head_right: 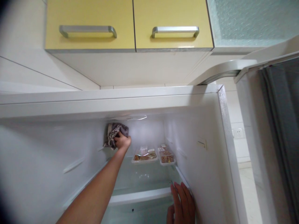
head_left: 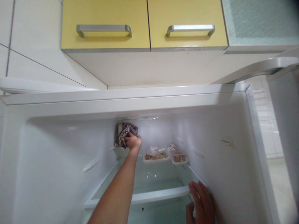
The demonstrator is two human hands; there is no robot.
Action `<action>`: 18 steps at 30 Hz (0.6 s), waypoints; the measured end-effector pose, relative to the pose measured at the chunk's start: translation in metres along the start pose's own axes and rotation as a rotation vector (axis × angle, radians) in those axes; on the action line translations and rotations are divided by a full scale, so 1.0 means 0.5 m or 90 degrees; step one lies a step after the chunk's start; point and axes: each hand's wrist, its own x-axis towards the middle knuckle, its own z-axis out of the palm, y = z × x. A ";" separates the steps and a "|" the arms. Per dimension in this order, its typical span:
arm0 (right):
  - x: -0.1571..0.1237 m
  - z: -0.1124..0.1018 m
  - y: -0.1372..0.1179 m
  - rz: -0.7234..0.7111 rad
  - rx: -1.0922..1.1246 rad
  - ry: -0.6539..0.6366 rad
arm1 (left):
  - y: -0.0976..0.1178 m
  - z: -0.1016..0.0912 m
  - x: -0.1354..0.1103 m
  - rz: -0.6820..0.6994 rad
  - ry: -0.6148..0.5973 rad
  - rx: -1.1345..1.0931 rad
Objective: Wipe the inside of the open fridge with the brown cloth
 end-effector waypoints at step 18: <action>0.015 0.011 -0.013 0.030 0.009 0.055 | 0.251 0.026 -0.140 0.756 -0.063 0.033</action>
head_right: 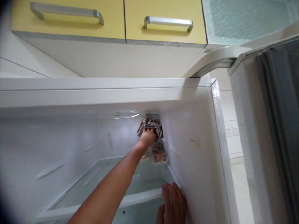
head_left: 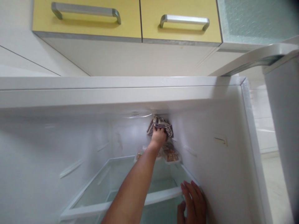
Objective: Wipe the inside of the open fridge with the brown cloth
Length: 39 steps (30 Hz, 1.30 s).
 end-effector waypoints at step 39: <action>0.007 -0.028 -0.004 0.001 -0.004 -0.050 | -0.276 -0.011 -0.333 -0.355 -0.137 0.013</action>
